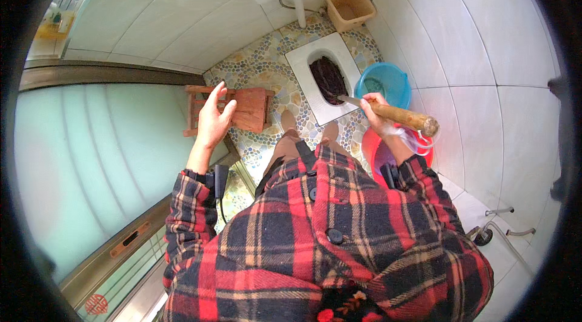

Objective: The person walks from a shop counter into a bathroom and uses a long-handled brush to scrub a squat toilet. They repeatedly dip the brush into a blue bucket of water and scrub the bowl, then flush the toilet by lifting the cistern lid.

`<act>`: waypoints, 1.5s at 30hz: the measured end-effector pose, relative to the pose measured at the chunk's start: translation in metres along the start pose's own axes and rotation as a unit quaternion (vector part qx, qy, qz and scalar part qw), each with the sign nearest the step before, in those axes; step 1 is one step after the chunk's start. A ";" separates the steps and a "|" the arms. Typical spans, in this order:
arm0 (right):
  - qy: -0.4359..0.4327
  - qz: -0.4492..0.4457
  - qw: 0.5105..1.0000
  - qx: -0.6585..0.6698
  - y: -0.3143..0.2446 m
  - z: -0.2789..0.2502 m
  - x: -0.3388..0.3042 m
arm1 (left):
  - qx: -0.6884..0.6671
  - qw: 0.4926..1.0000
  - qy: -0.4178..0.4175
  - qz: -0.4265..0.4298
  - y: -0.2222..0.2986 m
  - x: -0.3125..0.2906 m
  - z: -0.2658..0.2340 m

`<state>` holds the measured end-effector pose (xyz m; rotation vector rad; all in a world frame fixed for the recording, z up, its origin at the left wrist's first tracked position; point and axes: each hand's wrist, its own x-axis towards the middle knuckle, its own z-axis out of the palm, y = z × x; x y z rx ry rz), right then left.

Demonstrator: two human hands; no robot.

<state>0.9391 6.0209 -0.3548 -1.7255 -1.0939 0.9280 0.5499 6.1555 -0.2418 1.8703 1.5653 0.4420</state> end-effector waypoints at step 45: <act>0.055 -0.047 0.957 0.281 -0.115 -0.095 0.141 | -0.082 0.996 0.006 -0.038 -0.022 0.020 -0.007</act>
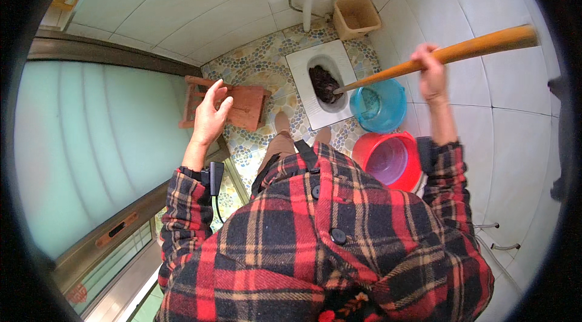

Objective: The person walks from a shop counter into a bathroom and uses a long-handled brush to scrub a squat toilet. They repeatedly dip the brush into a blue bucket of water and scrub the bowl, then flush the toilet by lifting the cistern lid.

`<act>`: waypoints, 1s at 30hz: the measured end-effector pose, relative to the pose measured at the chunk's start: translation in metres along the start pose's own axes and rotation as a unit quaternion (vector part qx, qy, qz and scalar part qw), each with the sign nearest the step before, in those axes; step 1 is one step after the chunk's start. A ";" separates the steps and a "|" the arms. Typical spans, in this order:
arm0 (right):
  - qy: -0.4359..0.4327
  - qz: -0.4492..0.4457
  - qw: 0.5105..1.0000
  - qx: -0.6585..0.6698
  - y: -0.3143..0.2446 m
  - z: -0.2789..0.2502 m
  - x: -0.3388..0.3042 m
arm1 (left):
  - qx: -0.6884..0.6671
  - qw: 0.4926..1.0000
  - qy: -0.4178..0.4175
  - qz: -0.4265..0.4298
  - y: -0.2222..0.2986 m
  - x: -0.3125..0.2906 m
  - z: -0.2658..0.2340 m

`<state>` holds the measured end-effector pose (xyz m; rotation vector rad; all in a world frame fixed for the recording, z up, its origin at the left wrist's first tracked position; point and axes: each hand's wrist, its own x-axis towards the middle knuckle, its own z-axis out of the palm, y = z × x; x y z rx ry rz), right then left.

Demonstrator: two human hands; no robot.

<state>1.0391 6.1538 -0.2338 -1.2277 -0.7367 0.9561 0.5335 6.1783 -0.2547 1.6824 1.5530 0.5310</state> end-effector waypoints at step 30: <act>0.000 0.030 0.999 -0.012 0.010 0.003 0.037 | -0.031 0.998 0.023 -0.040 0.006 0.012 -0.012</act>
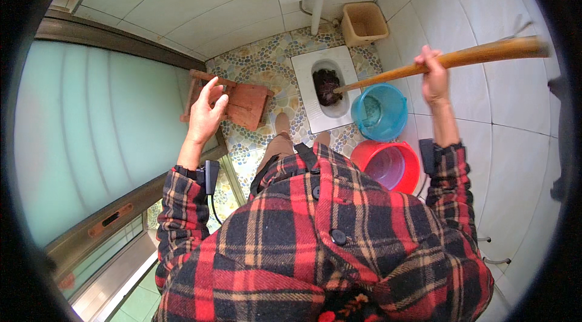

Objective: The person walks from a shop counter into a bathroom and uses a long-handled brush to scrub a squat toilet. They repeatedly dip the brush into a blue bucket of water and scrub the bowl, then flush the toilet by lifting the cistern lid.

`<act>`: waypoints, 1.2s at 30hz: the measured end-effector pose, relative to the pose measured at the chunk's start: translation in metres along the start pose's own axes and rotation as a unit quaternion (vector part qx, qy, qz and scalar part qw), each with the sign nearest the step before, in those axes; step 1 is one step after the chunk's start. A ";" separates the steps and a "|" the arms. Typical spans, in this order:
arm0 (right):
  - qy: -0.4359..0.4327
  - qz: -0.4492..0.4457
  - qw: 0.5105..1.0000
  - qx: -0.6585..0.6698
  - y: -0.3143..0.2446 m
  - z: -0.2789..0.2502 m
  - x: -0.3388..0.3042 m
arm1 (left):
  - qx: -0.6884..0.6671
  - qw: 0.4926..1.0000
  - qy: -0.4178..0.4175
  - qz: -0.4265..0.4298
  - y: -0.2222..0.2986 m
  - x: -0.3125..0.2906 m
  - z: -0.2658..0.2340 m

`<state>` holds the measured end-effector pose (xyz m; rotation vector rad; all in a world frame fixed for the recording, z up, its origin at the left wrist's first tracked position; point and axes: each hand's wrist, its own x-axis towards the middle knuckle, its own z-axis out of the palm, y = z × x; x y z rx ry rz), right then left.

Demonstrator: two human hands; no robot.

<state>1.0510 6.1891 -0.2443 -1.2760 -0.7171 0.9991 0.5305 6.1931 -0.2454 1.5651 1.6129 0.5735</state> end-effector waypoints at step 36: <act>-0.371 -0.226 0.900 -0.018 -0.215 0.053 -0.006 | -0.043 0.999 0.005 0.024 0.004 0.019 -0.003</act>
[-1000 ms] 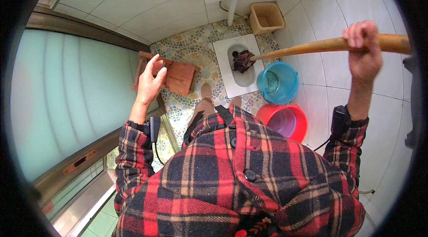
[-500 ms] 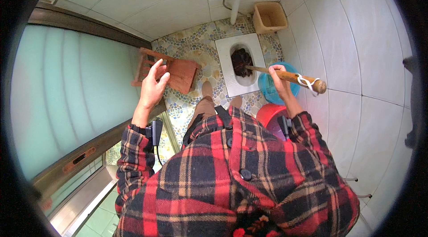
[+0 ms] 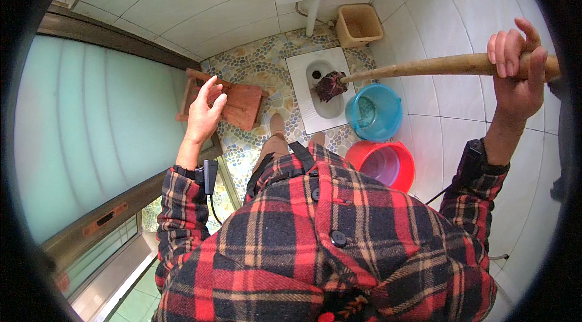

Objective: The person walks from a shop counter into a bathroom and uses a long-handled brush to scrub a squat toilet. They repeatedly dip the brush into a blue bucket of water and scrub the bowl, then flush the toilet by lifting the cistern lid.

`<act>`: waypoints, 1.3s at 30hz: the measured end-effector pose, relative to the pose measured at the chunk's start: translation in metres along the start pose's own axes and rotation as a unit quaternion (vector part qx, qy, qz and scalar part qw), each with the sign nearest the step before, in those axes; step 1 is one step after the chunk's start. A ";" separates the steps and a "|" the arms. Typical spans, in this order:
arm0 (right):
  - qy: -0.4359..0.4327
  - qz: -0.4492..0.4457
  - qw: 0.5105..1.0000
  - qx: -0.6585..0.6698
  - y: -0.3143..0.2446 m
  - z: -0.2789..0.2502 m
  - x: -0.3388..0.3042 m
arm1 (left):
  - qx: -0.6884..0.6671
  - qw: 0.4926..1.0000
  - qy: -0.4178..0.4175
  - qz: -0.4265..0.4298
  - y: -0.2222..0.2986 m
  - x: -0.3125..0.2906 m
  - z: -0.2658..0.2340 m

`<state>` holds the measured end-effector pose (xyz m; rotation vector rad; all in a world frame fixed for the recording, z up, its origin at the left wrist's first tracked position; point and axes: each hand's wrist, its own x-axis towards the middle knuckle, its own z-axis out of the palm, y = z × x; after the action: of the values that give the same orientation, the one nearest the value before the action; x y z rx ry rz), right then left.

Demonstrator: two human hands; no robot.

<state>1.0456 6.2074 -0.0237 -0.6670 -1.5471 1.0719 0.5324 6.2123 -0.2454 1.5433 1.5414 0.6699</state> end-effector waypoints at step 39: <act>0.335 0.396 0.853 -0.048 0.327 0.038 -0.147 | 0.026 0.999 0.004 -0.034 -0.009 0.008 -0.009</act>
<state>1.0069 6.2132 -0.3823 -1.6412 -0.6925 1.1522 0.5203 6.2205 -0.2497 1.5220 1.6211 0.6023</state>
